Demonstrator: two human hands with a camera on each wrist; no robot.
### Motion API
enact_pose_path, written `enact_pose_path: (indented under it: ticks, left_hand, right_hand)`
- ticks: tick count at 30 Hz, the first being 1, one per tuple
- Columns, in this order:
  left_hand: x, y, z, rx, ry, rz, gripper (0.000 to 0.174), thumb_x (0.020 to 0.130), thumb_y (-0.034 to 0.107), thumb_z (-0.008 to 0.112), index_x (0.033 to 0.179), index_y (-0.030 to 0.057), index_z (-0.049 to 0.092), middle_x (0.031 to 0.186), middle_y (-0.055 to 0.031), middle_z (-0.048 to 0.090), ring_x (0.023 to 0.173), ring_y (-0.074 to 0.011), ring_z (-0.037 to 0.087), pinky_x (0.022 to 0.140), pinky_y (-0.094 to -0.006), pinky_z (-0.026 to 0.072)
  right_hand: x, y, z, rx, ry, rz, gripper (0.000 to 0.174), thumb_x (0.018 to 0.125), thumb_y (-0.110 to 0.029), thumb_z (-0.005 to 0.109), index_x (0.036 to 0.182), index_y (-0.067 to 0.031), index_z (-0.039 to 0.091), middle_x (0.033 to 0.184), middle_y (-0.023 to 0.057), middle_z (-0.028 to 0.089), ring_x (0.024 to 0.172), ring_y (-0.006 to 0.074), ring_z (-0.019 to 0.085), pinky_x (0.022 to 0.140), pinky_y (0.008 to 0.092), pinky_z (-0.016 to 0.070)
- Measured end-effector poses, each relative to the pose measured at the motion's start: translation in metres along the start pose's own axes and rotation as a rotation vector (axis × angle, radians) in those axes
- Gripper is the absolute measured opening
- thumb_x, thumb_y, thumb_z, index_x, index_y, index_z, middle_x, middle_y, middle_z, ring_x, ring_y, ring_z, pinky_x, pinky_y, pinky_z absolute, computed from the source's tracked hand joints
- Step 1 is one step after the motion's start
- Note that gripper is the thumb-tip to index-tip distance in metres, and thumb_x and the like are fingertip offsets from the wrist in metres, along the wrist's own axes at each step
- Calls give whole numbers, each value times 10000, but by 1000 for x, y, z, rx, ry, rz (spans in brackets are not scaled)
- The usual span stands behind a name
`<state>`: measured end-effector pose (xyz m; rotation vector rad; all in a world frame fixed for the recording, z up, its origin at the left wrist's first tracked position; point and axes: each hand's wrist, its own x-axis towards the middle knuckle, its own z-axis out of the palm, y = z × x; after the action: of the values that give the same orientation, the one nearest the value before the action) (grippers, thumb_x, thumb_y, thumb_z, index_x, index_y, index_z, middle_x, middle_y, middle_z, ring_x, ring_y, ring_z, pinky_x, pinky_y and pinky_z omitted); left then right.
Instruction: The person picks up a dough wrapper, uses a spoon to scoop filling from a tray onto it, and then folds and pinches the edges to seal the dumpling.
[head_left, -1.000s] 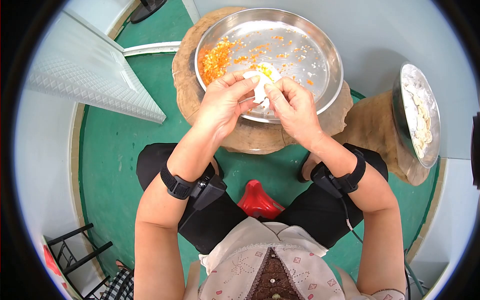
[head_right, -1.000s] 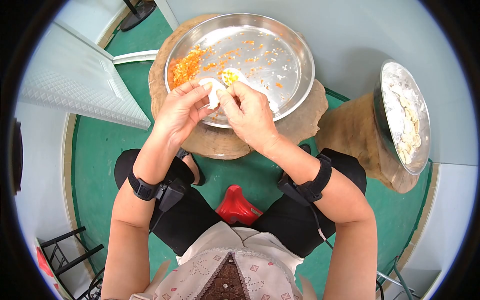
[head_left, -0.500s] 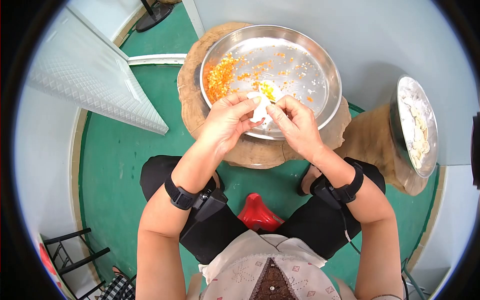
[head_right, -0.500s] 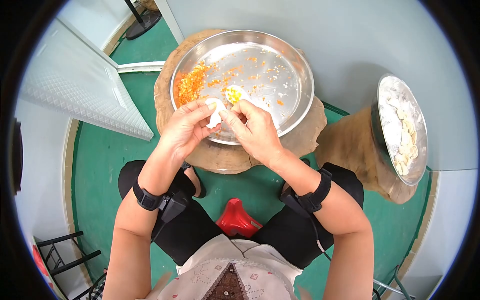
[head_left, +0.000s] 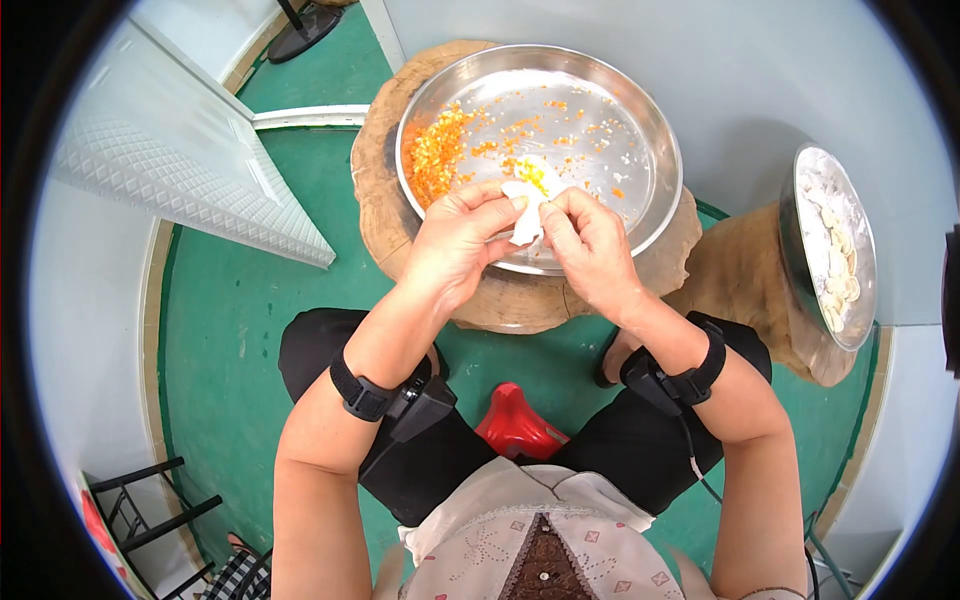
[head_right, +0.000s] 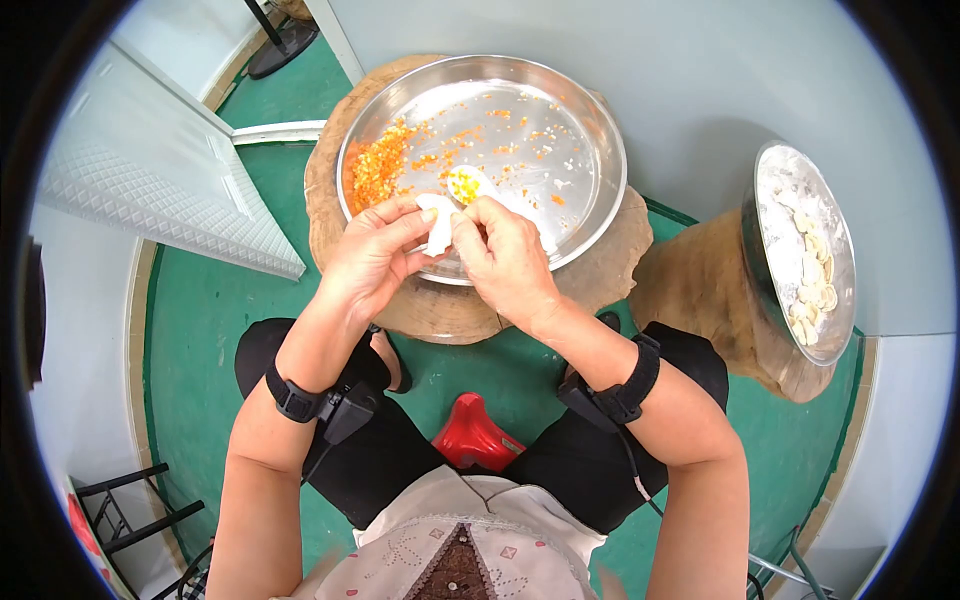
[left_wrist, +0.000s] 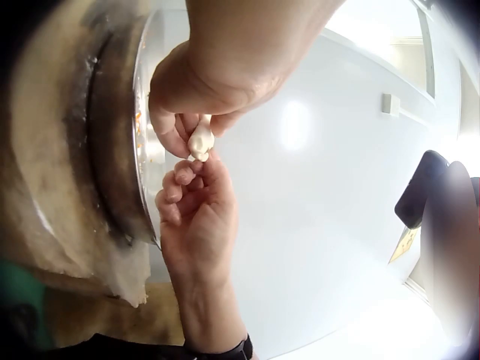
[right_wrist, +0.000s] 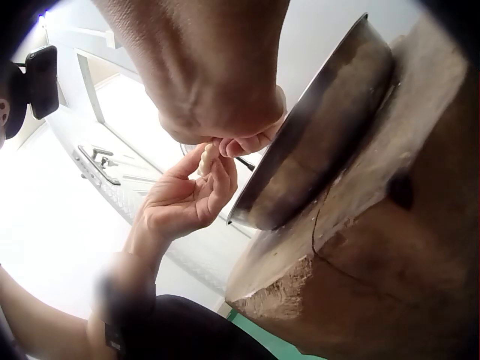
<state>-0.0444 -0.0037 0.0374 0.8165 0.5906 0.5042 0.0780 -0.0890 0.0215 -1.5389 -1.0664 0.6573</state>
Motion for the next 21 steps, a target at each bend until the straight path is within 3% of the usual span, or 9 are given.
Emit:
enact_pose_path:
  ticks: [6, 9, 12, 15, 21]
  left_hand:
    - [2, 2, -4, 19, 84, 8, 131, 786, 60, 565, 913, 31, 581, 850, -46, 595, 769, -115, 567, 684, -280, 490]
    - [2, 4, -7, -7, 34, -9, 124, 787, 69, 570, 906, 34, 579, 855, -43, 591, 770, -109, 558, 681, -279, 482]
    - [2, 4, -8, -11, 66, -55, 134, 790, 78, 570, 916, 34, 575, 857, -40, 585, 771, -110, 554, 684, -278, 481]
    - [-2, 7, -2, 8, 54, -61, 148, 791, 85, 571, 929, 31, 572, 847, -36, 581, 761, -108, 551, 682, -275, 480]
    - [0, 1, -5, 67, 13, -70, 161, 793, 94, 568, 939, 26, 577, 851, -33, 584, 763, -101, 554, 661, -262, 482]
  right_hand:
    - [-2, -3, -2, 155, -32, 95, 269, 835, -203, 520, 667, 7, 516, 524, 42, 483, 486, 93, 430, 464, 256, 363]
    - [3, -7, -9, 84, -19, 128, 276, 866, -230, 489, 659, -48, 485, 556, -27, 441, 501, 37, 381, 450, 200, 320]
    - [5, 4, -10, -20, -65, 75, 255, 857, -217, 508, 675, -38, 503, 555, -27, 440, 512, 38, 377, 461, 200, 324]
    - [1, -1, -8, -40, -87, -50, 240, 822, -210, 556, 712, 3, 544, 543, 37, 483, 499, 89, 408, 473, 246, 363]
    - [1, -2, -6, -60, -78, -85, 231, 818, -205, 557, 734, 10, 549, 563, 66, 498, 519, 103, 432, 493, 257, 379]
